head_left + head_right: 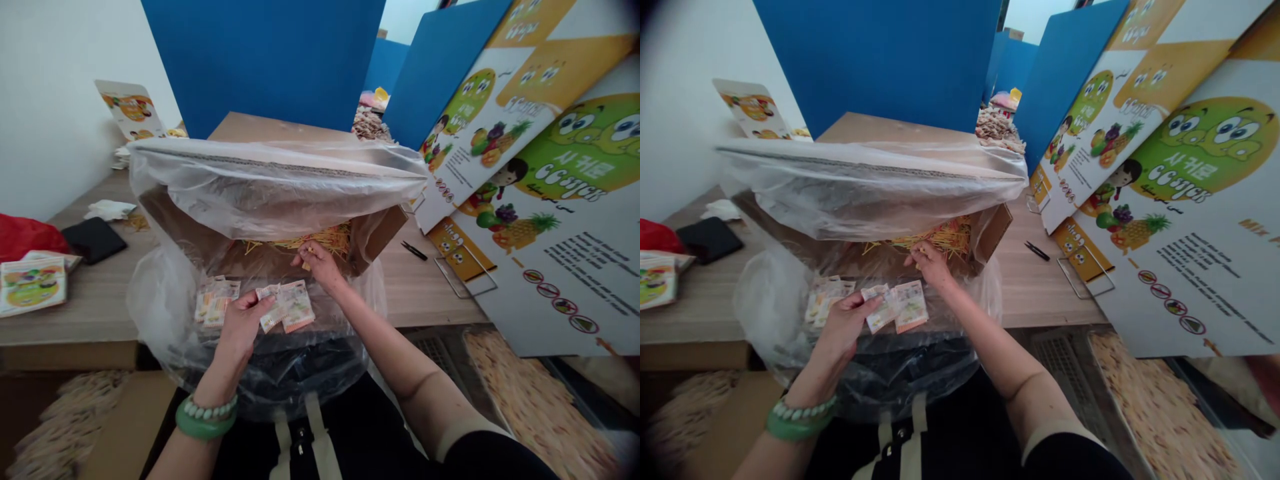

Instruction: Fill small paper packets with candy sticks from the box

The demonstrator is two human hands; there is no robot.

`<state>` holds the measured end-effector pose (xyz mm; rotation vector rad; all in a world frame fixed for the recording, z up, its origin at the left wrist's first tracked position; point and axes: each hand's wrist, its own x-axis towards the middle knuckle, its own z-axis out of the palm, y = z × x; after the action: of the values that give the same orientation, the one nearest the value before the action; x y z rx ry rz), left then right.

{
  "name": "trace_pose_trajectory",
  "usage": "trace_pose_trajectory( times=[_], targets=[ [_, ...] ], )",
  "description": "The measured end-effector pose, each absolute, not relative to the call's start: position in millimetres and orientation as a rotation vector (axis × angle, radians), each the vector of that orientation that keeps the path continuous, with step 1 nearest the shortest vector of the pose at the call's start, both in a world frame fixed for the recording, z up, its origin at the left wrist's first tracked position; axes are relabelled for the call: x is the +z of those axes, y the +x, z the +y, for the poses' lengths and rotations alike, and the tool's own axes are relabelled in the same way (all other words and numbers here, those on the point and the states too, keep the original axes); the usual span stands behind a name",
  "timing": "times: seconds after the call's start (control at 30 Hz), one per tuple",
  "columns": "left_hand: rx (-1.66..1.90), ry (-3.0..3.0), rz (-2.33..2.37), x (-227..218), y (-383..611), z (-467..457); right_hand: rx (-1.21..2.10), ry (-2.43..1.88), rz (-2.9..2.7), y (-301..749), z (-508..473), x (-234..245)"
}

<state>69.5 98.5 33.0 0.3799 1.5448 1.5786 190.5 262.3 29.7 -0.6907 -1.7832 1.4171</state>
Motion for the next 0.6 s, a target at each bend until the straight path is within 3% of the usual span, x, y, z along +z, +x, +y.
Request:
trace_pose_trajectory(
  times=[0.17,0.6],
  targets=[
    [1.501,0.501,1.579,29,68,95,1.807,-0.532,-1.466,180,225,58],
    [1.404,0.571,1.545,28,58,84,1.944,-0.456,-1.353,150,175,90]
  ],
)
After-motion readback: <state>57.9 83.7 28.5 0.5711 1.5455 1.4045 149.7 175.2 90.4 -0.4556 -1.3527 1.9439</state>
